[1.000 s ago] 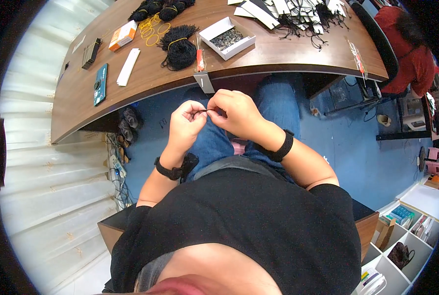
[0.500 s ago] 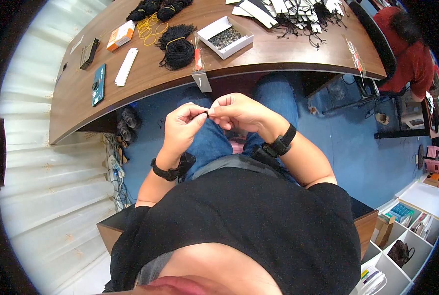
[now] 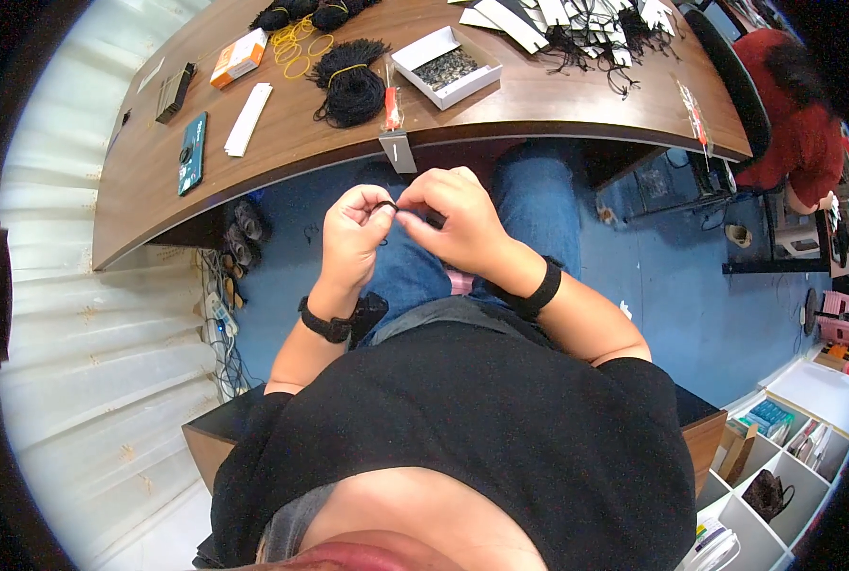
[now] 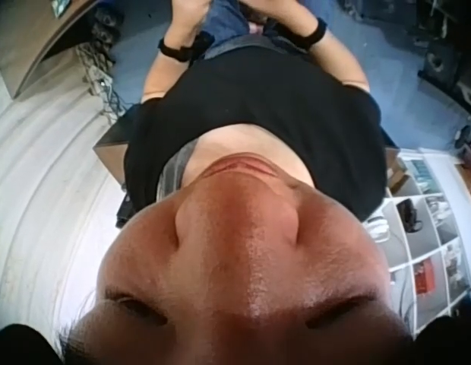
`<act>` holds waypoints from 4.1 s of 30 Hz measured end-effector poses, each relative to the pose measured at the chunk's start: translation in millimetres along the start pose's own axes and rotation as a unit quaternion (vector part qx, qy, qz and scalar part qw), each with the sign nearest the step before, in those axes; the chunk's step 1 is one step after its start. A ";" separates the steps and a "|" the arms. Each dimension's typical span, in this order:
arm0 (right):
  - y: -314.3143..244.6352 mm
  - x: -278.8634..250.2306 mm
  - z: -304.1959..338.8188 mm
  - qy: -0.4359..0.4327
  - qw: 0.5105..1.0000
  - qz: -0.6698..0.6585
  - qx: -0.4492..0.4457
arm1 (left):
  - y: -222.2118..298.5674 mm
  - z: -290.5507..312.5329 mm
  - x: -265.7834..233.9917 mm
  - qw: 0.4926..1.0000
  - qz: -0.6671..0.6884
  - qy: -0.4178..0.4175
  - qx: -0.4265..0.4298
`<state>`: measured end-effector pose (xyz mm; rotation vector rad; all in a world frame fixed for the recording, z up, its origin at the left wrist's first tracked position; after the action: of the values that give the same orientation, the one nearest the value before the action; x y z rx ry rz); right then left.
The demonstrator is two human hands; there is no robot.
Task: Threading cords through paper tags and organizing them at a workstation.
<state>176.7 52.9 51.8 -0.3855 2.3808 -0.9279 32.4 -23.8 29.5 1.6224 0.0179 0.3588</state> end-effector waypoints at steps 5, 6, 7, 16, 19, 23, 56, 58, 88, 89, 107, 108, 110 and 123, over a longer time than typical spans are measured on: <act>3.9 7.3 6.3 0.009 0.975 -0.149 0.167 | -0.4 -2.7 1.3 1.000 -0.028 -0.008 -0.008; 10.6 13.8 9.5 0.019 0.919 -0.293 0.264 | -3.0 -3.6 -0.8 0.992 0.077 -0.048 -0.084; 15.2 17.9 12.2 0.028 0.833 -0.427 0.352 | -4.6 -4.2 -1.1 0.967 0.180 -0.087 -0.159; 5.0 8.6 7.9 0.087 0.992 -0.057 0.074 | -4.2 -9.3 -0.1 0.918 0.308 -0.105 -0.225; 0.8 5.9 8.6 0.087 0.995 -0.017 0.039 | -1.2 -8.8 2.1 0.922 0.304 -0.087 -0.222; -0.9 3.1 8.9 0.087 0.994 -0.023 0.064 | 0.2 -7.3 3.6 0.938 0.268 -0.061 -0.212; 3.3 -9.8 24.5 0.082 0.873 -0.367 0.310 | 7.1 10.7 10.8 0.983 -0.172 0.021 0.062; 5.3 -8.9 25.1 0.081 0.859 -0.394 0.317 | 5.6 9.6 9.5 0.984 -0.170 0.019 0.052; 4.0 -28.3 11.4 0.019 0.863 -0.413 0.292 | 17.2 0.2 -2.1 0.991 0.040 -0.062 -0.113; 4.0 -27.1 10.5 -0.012 0.849 -0.433 0.302 | 16.0 0.3 -1.3 0.992 0.036 -0.058 -0.105; -7.0 -14.6 9.7 0.059 0.934 -0.214 0.280 | 22.6 3.3 -1.8 0.996 -0.064 -0.044 -0.035; -3.7 -13.1 12.3 0.059 0.935 -0.213 0.279 | 22.4 1.8 -1.9 0.996 -0.062 -0.047 -0.034; 2.9 -11.0 17.1 0.053 0.914 -0.248 0.316 | 20.3 2.3 -3.5 0.997 -0.055 -0.044 -0.041; 11.0 1.1 3.7 -0.024 0.988 0.153 -0.004 | 2.8 -10.3 -19.8 0.968 0.074 -0.085 -0.222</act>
<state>177.4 58.3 41.6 -0.0404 2.3155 -0.7572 10.6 -18.6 28.3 1.2061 -0.2972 0.3106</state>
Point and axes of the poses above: each hand's wrist, its own z-axis away from the middle knuckle, its own x-axis out of the palm, y = z × x, the point moved 1 cm from there along -z, towards the middle knuckle, and after that the axes turned 6 degrees about -z, right-handed, at the moved point
